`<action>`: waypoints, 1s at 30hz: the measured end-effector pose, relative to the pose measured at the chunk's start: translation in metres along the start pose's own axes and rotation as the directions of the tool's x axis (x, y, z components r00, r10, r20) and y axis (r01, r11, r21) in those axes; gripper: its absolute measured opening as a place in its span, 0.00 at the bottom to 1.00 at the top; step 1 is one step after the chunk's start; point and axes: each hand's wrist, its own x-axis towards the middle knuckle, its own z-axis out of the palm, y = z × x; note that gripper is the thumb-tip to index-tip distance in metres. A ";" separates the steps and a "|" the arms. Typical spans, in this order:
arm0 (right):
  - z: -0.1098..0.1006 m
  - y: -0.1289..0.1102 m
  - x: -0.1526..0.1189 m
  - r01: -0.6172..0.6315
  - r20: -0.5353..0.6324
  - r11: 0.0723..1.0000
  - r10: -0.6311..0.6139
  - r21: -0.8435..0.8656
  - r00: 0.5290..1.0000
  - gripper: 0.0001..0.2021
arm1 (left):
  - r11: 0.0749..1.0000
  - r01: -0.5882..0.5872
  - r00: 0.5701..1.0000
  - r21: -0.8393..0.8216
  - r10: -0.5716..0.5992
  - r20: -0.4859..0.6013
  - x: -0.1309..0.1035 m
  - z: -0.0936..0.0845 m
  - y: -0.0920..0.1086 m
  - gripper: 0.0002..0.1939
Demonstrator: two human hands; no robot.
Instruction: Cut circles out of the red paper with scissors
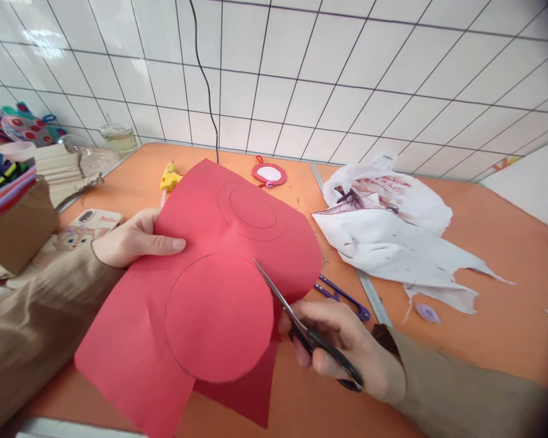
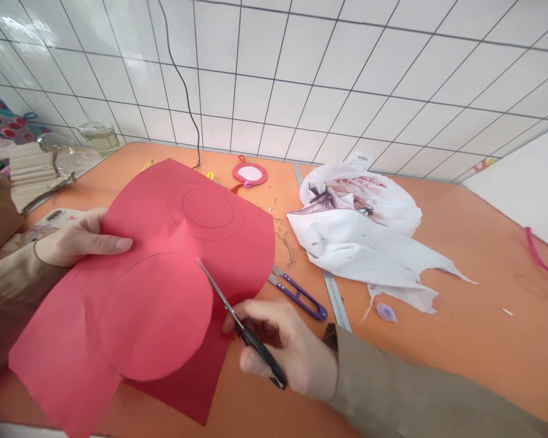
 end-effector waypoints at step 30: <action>0.000 0.000 0.000 -0.037 0.004 0.999 0.037 -0.032 0.999 0.28 | 1.000 -0.001 1.000 0.005 0.001 0.020 0.000 0.003 0.001 0.11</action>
